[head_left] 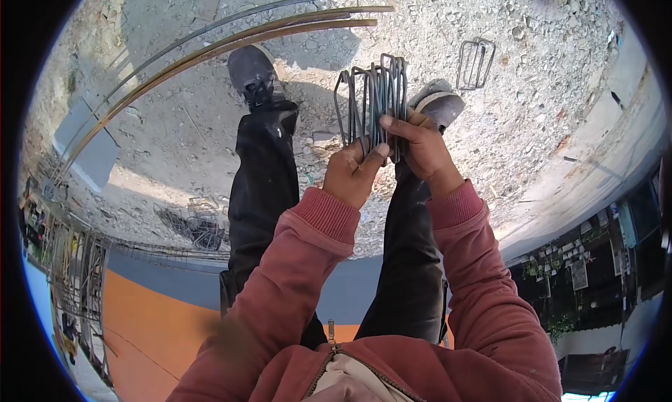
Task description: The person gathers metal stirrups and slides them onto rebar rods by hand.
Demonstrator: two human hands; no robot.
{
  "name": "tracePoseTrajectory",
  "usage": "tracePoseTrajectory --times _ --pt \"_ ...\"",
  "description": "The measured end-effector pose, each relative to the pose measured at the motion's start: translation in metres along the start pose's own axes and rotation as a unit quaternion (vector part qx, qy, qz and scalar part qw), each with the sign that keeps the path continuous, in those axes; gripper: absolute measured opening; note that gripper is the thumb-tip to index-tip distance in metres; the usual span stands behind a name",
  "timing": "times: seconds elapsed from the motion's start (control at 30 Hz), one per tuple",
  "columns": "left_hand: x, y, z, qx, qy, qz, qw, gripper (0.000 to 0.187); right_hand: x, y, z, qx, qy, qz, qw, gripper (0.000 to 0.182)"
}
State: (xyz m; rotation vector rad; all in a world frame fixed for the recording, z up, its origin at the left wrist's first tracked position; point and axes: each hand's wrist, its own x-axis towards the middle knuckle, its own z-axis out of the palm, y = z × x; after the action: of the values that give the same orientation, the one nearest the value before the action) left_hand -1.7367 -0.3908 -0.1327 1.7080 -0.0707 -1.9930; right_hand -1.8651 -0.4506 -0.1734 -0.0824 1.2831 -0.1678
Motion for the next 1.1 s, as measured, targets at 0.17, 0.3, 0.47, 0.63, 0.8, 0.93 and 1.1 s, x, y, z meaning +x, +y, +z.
tracePoseTrajectory --times 0.17,0.3,0.47,0.63,0.8,0.93,1.1 --pt "-0.007 0.008 -0.003 0.264 -0.01 0.052 0.963 0.026 -0.015 -0.011 0.013 0.124 -0.022 0.034 0.991 0.018" --pt "-0.015 0.002 0.001 0.565 -0.007 0.201 0.8 0.035 -0.017 0.005 0.012 0.043 0.014 0.033 0.998 0.024" --pt "-0.016 0.022 -0.006 0.317 -0.025 0.195 0.928 0.049 -0.036 0.0 0.013 0.062 0.125 -0.042 0.989 0.023" --pt "0.004 0.031 -0.023 -0.177 0.081 0.005 0.981 0.065 -0.09 -0.026 0.015 -0.1 0.091 -0.057 0.989 0.021" --pt "-0.018 0.013 0.012 -0.204 -0.164 -0.057 0.964 0.062 -0.126 -0.027 0.03 -0.116 0.061 -0.003 0.991 0.033" --pt "-0.02 0.025 0.017 -0.138 -0.211 0.011 0.968 0.063 -0.15 -0.03 0.037 -0.105 0.088 -0.026 0.99 0.034" --pt "-0.056 0.057 0.026 -0.18 -0.25 0.002 0.951 0.052 -0.199 -0.044 0.059 -0.089 0.078 -0.082 0.99 0.035"
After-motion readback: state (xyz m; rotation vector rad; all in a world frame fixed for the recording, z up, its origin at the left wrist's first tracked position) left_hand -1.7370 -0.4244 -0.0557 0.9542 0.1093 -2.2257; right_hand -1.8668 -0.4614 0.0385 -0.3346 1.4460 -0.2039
